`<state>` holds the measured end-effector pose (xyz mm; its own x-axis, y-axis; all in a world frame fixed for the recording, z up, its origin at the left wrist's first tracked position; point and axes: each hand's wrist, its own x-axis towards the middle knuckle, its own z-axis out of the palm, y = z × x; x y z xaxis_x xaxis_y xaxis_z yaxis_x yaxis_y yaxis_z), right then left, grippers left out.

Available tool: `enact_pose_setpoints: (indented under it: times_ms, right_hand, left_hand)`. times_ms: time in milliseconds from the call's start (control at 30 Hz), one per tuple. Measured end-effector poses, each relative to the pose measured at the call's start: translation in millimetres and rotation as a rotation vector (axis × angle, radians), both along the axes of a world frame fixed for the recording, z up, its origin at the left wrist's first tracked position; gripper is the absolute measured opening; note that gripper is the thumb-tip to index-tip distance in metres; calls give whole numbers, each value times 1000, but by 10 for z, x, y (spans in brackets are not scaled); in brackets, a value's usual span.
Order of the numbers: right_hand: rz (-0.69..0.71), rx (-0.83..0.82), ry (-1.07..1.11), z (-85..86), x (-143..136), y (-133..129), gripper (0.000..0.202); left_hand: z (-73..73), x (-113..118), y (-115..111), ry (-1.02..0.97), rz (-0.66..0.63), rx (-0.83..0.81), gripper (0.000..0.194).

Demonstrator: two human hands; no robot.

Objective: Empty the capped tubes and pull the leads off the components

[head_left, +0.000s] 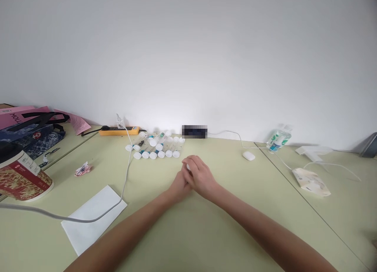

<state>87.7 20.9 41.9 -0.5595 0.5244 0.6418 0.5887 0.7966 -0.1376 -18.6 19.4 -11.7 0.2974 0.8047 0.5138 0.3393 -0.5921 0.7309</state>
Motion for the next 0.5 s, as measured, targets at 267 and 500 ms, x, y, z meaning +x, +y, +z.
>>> enact_pose_setpoints:
  times_ms: [267,500]
  right_hand:
    - [-83,-14,-228,56,206,-289,25]
    - [2,117,-311,-448,456,-262,34]
  left_hand:
    - [20,-537,-1105,409,97,65,63]
    - [-301,-1651,-1960,906,484,213,63]
